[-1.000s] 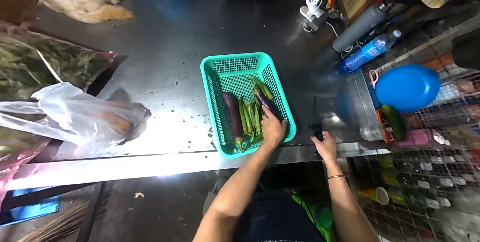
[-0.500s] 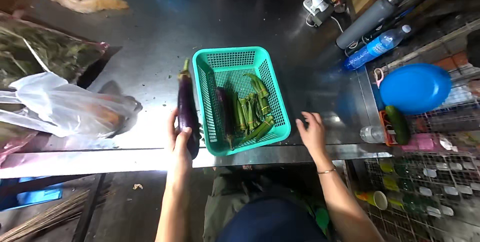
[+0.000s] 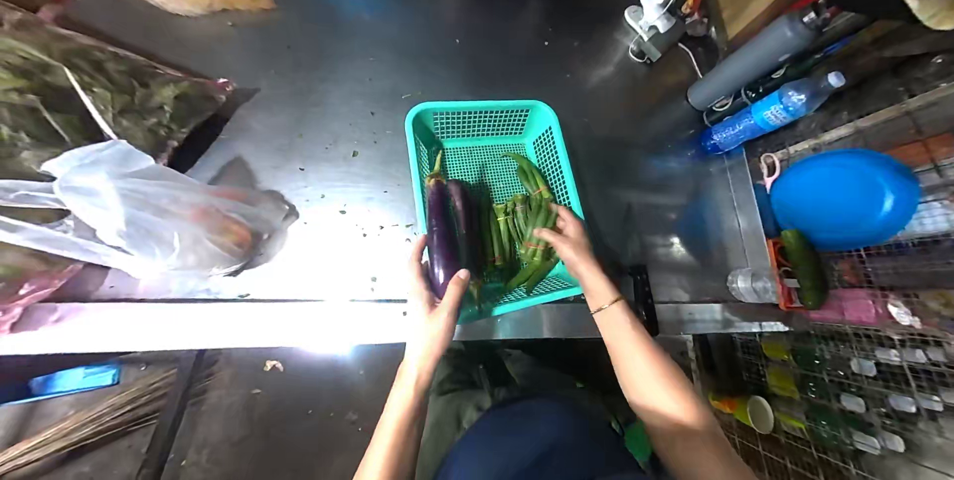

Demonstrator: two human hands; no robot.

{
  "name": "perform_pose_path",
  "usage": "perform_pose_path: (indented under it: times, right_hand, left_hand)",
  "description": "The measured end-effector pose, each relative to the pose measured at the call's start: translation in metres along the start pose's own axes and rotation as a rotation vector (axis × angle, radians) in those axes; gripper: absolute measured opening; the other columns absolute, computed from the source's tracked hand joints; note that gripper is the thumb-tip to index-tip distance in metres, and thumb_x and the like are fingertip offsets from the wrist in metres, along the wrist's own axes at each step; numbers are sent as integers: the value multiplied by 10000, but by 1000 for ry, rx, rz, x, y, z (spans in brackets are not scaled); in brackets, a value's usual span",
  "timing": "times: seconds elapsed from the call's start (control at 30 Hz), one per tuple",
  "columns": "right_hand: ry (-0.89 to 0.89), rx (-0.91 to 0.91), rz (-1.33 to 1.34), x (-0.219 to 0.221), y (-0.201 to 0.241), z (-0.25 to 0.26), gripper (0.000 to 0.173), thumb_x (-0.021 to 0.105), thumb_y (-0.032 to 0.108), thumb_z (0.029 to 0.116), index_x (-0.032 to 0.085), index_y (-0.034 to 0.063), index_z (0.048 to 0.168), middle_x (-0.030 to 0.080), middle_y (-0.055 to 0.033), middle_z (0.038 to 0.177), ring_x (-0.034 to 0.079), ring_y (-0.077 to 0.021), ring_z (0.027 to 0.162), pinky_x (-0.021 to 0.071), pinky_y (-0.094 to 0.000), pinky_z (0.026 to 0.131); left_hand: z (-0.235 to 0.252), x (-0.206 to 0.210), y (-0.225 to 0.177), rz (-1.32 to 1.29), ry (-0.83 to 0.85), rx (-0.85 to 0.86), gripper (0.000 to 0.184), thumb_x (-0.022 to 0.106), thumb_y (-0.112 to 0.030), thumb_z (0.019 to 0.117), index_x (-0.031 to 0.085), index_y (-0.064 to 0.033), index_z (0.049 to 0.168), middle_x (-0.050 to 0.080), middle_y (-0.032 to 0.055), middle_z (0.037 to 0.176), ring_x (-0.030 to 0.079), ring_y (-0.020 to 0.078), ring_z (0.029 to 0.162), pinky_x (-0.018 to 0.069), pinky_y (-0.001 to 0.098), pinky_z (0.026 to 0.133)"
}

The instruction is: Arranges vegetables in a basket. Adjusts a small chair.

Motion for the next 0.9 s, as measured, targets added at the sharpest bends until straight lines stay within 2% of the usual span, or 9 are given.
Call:
perform_pose_path:
  times: [0.07,0.13,0.27,0.43,0.6,0.73,0.83,0.87,0.9]
  right_hand:
    - [-16,-25,311,-17,3,-6,625,622,-31,883,431,22,1475,652,-176,1213,670,-224,1013,577,-406,886]
    - [1,-67,471,-26,11,-13,614,570,-46,876,423,21,1468,664,-148,1176,687,-198,974,589,-385,883]
    - [25,-118,527,-33,24,-23,571,578,-41,852,487,14,1414,704,-97,1117,699,-154,962,592,-351,891]
    - [42,-154,546,-34,28,-25,582,605,-35,829,514,10,1402,712,-91,1138,695,-146,1003,583,-339,910]
    - [-26,-156,424,-42,24,-17,548,601,-19,858,523,5,1400,696,-90,1161,681,-149,1006,578,-350,896]
    - [-92,-59,188,-37,21,7,554,669,7,925,486,-10,1448,673,-166,1230,680,-201,1014,581,-377,866]
    - [0,-33,124,-22,25,21,606,664,34,966,412,-32,1513,626,-206,1307,692,-228,1044,602,-370,880]
    - [51,-43,47,-18,29,22,567,659,46,977,436,-50,1489,635,-208,1306,699,-230,1054,599,-370,896]
    - [103,-67,-81,-14,32,20,469,659,58,983,516,-61,1414,660,-201,1271,703,-229,1049,595,-373,907]
  left_hand:
    - [5,10,3,-6,46,-15,809,690,-371,917,279,-234,1601,600,101,1367,657,179,1134,577,385,936]
    - [12,20,4,-8,88,-10,812,683,-365,927,259,-236,1608,598,94,1378,653,170,1146,571,378,945]
    - [24,33,4,59,143,-13,812,669,-336,932,246,-204,1612,619,100,1339,663,149,1117,574,367,930]
    - [36,33,16,189,131,8,829,673,-360,933,236,-179,1613,594,141,1373,637,192,1180,550,423,980]
    - [37,29,20,231,128,-14,862,679,-338,940,186,-176,1628,592,158,1367,647,214,1154,555,447,961]
    - [36,31,23,287,150,-3,882,672,-350,946,146,-210,1640,576,173,1389,633,271,1185,540,515,970]
    - [35,34,26,362,161,3,893,668,-358,952,127,-215,1649,547,198,1436,596,334,1253,504,578,1009]
    - [35,35,27,379,160,-3,889,668,-358,954,132,-216,1649,551,203,1427,597,345,1245,504,587,1000]
    - [35,35,28,389,158,-4,888,669,-363,951,137,-221,1648,558,201,1413,602,346,1232,508,588,990]
Point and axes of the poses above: each hand's wrist, its own z-axis towards the middle knuckle, its own x-axis out of the palm, y = z × x, the point moved 9 cm from there along z, towards the middle knuckle
